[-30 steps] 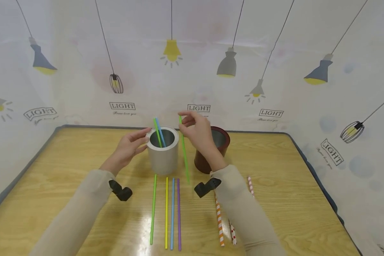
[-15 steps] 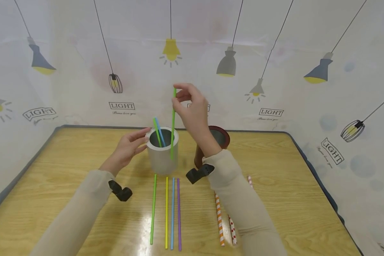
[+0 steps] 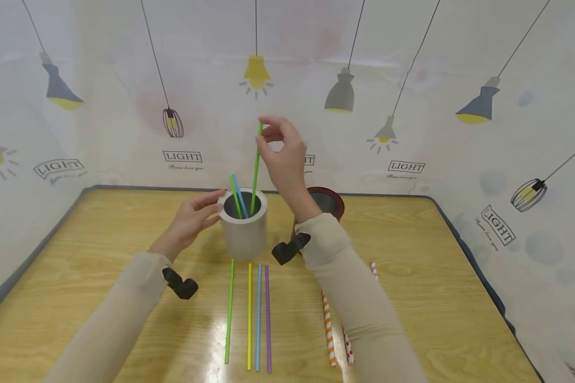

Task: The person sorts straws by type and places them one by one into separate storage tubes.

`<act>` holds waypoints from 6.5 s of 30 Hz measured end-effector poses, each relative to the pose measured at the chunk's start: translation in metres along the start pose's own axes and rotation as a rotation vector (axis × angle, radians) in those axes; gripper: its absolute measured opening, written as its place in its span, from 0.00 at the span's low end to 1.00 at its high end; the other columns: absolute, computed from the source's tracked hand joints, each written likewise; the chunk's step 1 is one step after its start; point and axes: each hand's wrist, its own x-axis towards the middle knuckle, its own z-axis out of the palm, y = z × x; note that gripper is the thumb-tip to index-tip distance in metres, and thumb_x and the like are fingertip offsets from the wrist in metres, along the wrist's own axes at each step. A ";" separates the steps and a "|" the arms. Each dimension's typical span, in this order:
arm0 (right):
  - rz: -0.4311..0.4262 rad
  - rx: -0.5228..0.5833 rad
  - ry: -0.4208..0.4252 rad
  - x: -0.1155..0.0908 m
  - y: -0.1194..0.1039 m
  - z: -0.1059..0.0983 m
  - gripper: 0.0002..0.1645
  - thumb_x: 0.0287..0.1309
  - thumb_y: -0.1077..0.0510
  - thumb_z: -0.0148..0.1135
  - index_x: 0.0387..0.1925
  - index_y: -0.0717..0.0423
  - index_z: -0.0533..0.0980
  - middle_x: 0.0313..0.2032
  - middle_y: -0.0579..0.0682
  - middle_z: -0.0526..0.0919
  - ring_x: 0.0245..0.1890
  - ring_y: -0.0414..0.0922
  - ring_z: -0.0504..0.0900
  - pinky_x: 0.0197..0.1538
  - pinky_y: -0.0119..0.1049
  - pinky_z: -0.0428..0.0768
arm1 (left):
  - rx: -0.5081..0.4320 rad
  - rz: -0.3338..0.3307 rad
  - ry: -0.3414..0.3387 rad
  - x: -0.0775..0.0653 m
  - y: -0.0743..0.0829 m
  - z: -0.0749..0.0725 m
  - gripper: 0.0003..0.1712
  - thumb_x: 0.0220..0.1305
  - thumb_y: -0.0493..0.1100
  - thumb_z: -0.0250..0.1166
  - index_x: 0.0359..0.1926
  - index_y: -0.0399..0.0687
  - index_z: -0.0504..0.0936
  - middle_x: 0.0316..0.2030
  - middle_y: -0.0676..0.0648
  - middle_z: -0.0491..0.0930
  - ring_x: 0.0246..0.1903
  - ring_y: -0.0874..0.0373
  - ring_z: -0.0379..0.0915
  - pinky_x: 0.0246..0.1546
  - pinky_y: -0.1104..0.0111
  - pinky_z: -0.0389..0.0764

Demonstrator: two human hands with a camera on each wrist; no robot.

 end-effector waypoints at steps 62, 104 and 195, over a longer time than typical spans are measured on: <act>0.351 -0.230 -0.439 -0.039 0.071 0.030 0.24 0.56 0.66 0.60 0.56 0.53 0.72 0.36 0.55 0.80 0.35 0.48 0.79 0.37 0.38 0.80 | -0.013 -0.014 -0.006 0.000 0.003 -0.001 0.24 0.63 0.34 0.57 0.61 0.43 0.70 0.58 0.43 0.67 0.57 0.52 0.64 0.54 0.60 0.71; 0.506 -0.004 -0.520 -0.091 0.011 -0.037 0.18 0.56 0.70 0.57 0.49 0.73 0.72 0.36 0.66 0.77 0.35 0.59 0.78 0.34 0.48 0.82 | -0.004 -0.020 0.023 0.001 0.000 0.002 0.25 0.62 0.35 0.57 0.62 0.43 0.69 0.56 0.43 0.67 0.55 0.54 0.66 0.52 0.64 0.72; 0.753 -0.218 -0.475 -0.200 0.083 -0.027 0.16 0.40 0.70 0.67 0.37 0.65 0.79 0.28 0.50 0.78 0.26 0.40 0.76 0.29 0.29 0.77 | 0.007 -0.036 0.040 -0.003 0.004 0.003 0.25 0.63 0.36 0.58 0.62 0.46 0.70 0.57 0.44 0.67 0.57 0.54 0.64 0.53 0.63 0.72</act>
